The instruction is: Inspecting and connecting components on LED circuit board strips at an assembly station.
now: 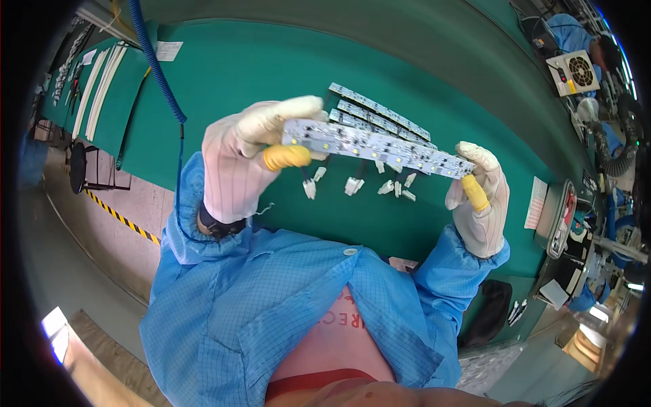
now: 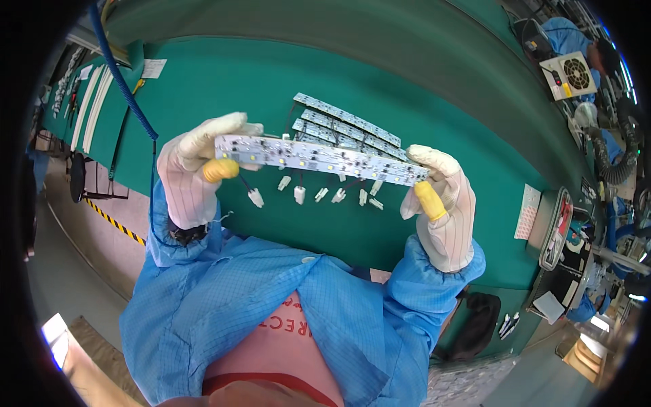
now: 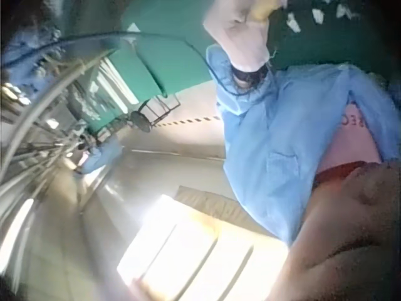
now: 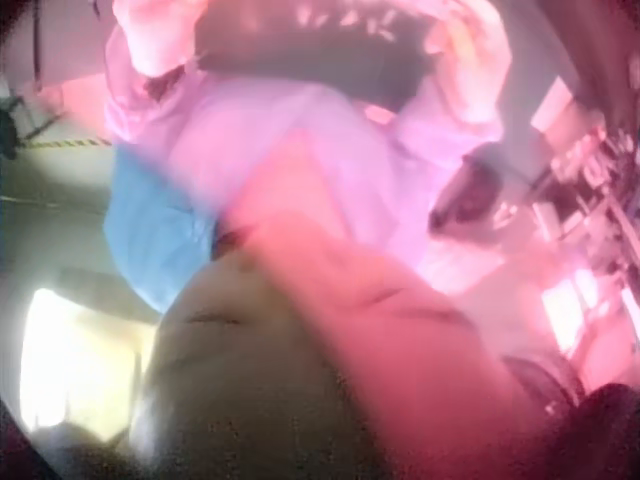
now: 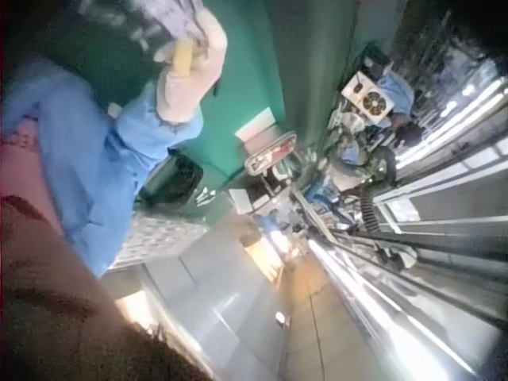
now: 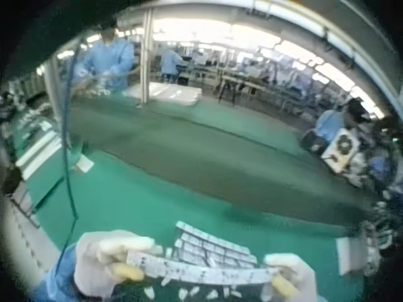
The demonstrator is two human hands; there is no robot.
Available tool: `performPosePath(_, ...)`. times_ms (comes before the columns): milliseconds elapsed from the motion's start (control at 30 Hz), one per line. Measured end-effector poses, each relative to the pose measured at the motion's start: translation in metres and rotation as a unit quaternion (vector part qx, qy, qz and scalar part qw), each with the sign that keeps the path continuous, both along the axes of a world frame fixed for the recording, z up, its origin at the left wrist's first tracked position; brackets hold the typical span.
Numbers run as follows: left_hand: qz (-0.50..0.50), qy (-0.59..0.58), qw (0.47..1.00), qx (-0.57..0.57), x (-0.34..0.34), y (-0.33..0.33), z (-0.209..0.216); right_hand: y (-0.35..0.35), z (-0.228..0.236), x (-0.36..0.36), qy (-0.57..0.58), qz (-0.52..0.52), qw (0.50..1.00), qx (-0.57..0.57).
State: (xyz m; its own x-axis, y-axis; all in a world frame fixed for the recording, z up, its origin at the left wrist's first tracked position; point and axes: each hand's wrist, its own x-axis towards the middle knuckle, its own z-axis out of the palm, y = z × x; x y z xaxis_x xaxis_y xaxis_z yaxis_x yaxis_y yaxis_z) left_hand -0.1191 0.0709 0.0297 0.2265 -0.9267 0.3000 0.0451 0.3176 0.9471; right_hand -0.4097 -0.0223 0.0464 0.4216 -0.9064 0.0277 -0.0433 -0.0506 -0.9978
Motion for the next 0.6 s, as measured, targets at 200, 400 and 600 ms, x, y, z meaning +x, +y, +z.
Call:
performPosePath(200, -0.028, 0.025, 0.999, 0.018, 0.016, -0.001, -0.008, 0.003, 0.003, -0.001, -0.031, 0.018, 0.999, 0.004)
performPosePath(400, -0.057, 0.058, 0.996, 0.025, 0.015, -0.002, -0.010, 0.004, 0.003, 0.000, -0.046, 0.028, 0.999, 0.000)
performPosePath(600, 0.018, -0.035, 0.999, -0.007, 0.005, 0.000, -0.007, 0.002, -0.007, -0.003, -0.048, 0.004, 0.999, -0.025)
